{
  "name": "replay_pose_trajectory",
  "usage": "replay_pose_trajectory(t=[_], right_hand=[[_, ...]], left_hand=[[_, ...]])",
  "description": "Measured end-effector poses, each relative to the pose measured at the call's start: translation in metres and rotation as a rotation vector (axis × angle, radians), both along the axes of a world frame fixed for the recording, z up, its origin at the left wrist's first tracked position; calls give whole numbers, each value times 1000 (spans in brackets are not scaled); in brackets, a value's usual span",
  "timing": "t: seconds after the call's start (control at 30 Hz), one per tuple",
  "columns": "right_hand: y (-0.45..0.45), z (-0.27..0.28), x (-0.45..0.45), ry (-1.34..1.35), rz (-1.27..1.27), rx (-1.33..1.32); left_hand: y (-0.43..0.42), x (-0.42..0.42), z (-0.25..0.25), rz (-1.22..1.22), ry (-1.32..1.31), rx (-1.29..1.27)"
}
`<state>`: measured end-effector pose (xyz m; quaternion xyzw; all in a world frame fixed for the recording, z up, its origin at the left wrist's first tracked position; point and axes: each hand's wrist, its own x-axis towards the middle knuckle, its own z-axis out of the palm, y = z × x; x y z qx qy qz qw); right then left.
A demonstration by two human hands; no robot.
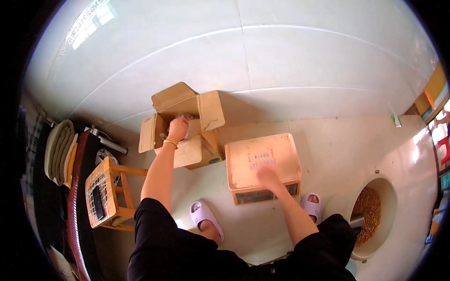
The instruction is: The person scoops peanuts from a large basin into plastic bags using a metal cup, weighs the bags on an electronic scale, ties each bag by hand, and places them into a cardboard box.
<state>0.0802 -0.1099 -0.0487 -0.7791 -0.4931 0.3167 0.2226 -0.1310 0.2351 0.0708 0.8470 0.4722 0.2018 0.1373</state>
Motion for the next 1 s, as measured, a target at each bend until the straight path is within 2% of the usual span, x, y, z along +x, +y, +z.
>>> replay_pose_trajectory(t=[0.07,0.17,0.23,0.4,0.47,0.53,0.6,0.7,0.83,0.87,0.9,0.93,0.97,1.0], right_hand=[[-2,12,-4,41,-27,-52],[-8,15,-6,55,-3,42],[-10,0,-3,33,12,71],[-5,27,-1,-11,96,-33],[-3,30,-3,-16,100,-53],[-1,22,-4,-87,168,25],[3,44,-6,-119,222,12],[9,72,1,-113,256,-17],[-13,178,7,-221,256,-48],[-19,193,8,-294,276,-73],[-27,200,11,-290,271,-76],[-35,204,17,-342,286,-113],[-42,209,19,-397,306,-146],[-50,219,14,-402,308,-140]], left_hand=[[-4,0,-5,-57,147,12],[-3,7,-11,-11,146,-38],[-20,7,18,-2,-53,-53],[-28,-43,73,-39,-13,93],[-50,-76,97,-60,-76,-59],[-91,-112,124,-39,-53,-56],[-133,-157,134,-30,-42,36],[-209,-224,145,65,-41,-84],[-313,-322,115,164,-10,-83],[-339,-345,107,297,22,-265],[-372,-351,120,379,-85,-556],[-398,-366,116,425,-84,-751],[-422,-375,116,389,-76,-919],[-437,-396,92,260,92,-988]])
